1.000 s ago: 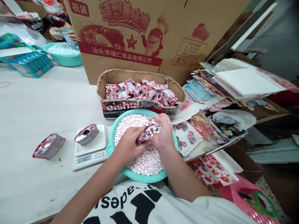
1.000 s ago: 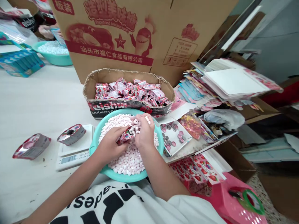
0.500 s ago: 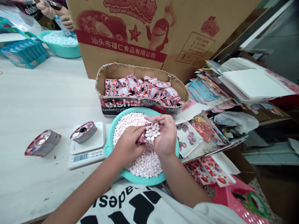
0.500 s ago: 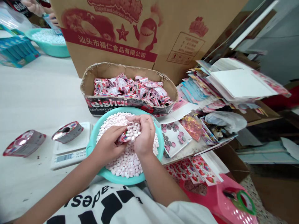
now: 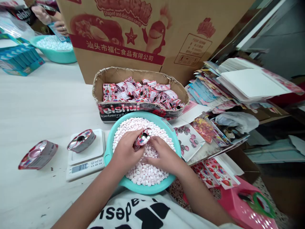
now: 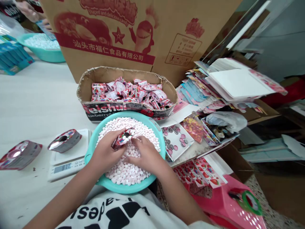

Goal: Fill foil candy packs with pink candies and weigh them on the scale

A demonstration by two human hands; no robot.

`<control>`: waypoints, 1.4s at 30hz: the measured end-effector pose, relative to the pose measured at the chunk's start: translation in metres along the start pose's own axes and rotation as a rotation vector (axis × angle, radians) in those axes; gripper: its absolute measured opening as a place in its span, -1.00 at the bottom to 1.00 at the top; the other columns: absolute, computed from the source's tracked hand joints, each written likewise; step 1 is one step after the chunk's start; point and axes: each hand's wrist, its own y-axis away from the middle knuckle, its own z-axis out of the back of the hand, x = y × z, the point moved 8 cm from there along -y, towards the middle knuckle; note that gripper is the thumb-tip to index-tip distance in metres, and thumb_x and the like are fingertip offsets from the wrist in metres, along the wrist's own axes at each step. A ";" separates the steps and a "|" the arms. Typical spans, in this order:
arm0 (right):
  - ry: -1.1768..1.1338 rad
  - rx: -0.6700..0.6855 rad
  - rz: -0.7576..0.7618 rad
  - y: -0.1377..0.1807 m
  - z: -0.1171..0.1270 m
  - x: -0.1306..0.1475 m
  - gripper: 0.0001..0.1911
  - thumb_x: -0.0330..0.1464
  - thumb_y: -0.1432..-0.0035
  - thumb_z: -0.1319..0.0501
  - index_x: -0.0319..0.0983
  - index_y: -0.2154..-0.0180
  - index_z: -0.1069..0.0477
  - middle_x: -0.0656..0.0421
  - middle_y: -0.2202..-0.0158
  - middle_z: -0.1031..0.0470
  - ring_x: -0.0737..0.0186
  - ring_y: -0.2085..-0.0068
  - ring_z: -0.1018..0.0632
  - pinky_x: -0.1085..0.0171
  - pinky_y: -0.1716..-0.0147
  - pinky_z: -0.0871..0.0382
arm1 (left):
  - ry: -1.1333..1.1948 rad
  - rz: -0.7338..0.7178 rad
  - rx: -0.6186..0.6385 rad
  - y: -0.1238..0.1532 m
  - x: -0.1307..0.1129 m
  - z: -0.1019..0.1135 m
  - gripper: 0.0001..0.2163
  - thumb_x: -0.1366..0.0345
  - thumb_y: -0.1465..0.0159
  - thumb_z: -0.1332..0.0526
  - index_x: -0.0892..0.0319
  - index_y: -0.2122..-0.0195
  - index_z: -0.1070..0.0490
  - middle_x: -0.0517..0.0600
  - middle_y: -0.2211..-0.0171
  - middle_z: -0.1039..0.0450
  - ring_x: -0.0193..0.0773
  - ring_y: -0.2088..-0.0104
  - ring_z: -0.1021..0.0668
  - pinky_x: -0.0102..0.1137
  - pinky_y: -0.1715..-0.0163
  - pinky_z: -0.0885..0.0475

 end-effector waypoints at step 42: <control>-0.454 -0.528 0.005 -0.033 0.048 0.008 -0.71 -0.15 0.03 -0.40 -0.13 0.25 -0.56 0.18 0.24 -0.49 0.23 0.29 -0.45 0.23 0.28 -0.39 | -0.043 0.047 -0.069 0.004 0.004 0.004 -0.59 0.40 -0.16 -0.26 0.06 -0.06 -0.36 0.02 0.04 -0.53 -0.11 0.04 -0.55 -0.15 0.02 -0.48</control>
